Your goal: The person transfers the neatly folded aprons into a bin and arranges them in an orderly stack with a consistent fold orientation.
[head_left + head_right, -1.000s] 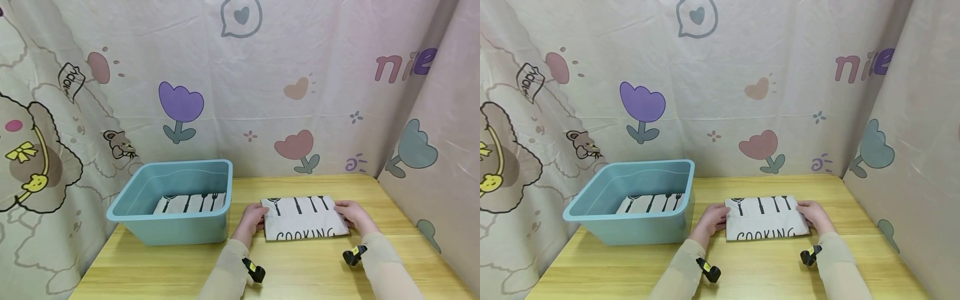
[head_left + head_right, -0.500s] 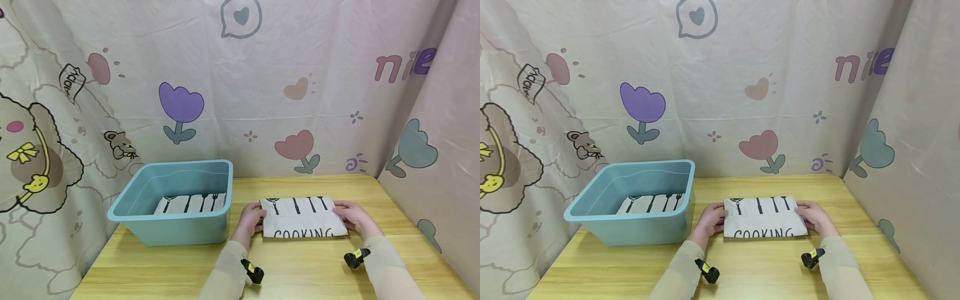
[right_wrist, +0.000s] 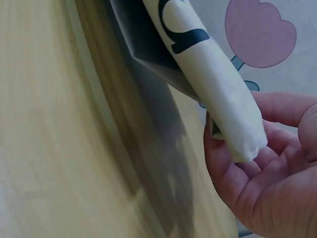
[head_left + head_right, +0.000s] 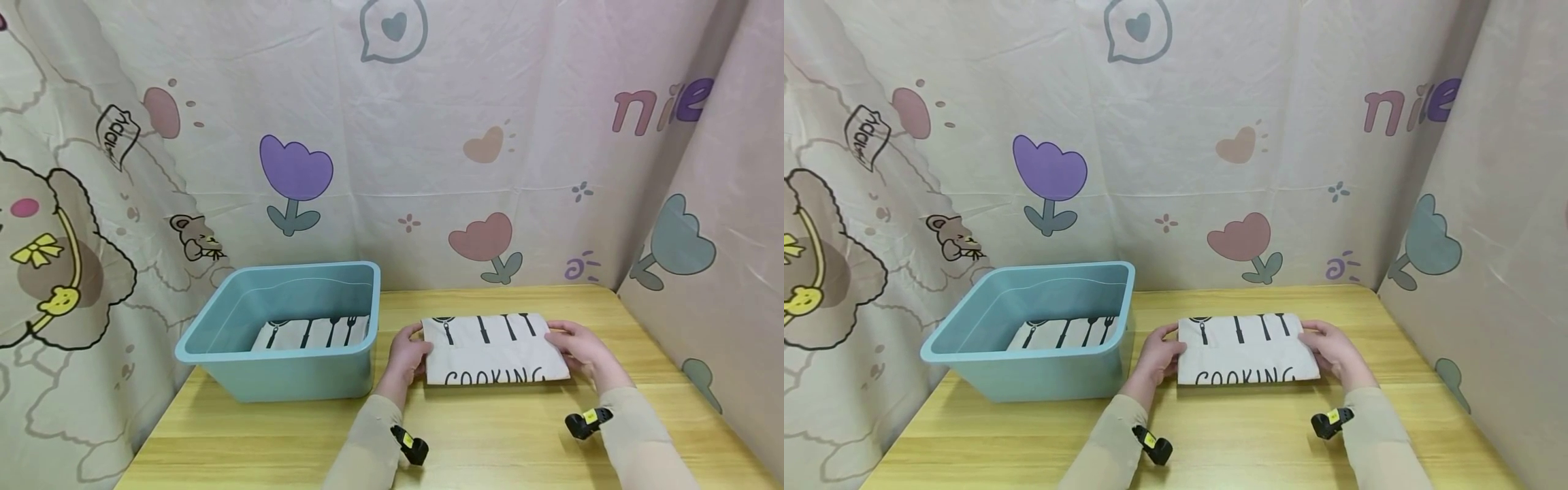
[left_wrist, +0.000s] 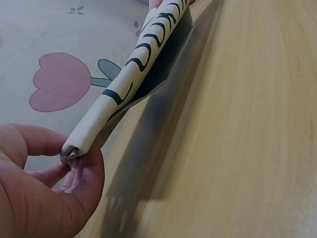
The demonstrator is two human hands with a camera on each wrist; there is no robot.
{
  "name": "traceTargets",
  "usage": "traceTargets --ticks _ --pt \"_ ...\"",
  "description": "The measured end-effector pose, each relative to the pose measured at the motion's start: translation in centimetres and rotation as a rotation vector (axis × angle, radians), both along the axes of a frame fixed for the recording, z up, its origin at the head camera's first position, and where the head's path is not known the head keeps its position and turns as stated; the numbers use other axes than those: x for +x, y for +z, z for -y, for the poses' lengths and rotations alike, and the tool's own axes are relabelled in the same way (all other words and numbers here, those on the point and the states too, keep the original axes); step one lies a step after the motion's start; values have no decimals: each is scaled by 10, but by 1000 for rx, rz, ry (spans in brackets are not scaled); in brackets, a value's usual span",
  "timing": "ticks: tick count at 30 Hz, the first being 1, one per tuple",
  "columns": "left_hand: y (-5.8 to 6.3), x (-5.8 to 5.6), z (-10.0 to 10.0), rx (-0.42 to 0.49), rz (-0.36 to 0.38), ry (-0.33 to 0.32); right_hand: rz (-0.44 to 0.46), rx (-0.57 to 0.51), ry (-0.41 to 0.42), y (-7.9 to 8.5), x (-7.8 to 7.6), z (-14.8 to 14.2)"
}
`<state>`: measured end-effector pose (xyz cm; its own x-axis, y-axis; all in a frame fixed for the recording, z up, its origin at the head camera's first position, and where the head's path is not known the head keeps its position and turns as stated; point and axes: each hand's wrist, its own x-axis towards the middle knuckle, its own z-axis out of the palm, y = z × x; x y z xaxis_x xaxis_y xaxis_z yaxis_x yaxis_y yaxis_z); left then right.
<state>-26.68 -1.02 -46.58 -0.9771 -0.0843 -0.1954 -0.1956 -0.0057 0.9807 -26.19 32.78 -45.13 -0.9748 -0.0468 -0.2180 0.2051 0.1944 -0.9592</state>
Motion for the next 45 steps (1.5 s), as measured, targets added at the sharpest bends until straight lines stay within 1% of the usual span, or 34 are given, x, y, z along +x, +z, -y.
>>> traceTargets --ticks 6,14,19,24,27,34,39,45 --pt "8 0 5 3 -37 2 -44 -22 9 8 2 3" --pt "18 2 9 20 -44 21 -95 -60 12 16 6 6" --pt "23 4 9 23 -68 30 -121 -98 11 20 7 5" --pt "34 8 9 36 -77 26 -138 -106 25 27 9 2" --pt "40 10 8 29 -72 33 -148 -120 33 33 11 2" --pt "52 16 8 31 -107 21 -171 -242 33 42 16 -1" --pt "64 20 7 41 -125 6 -193 -292 47 51 20 -4" --pt "78 25 7 19 -146 7 -228 -347 59 61 22 -7"
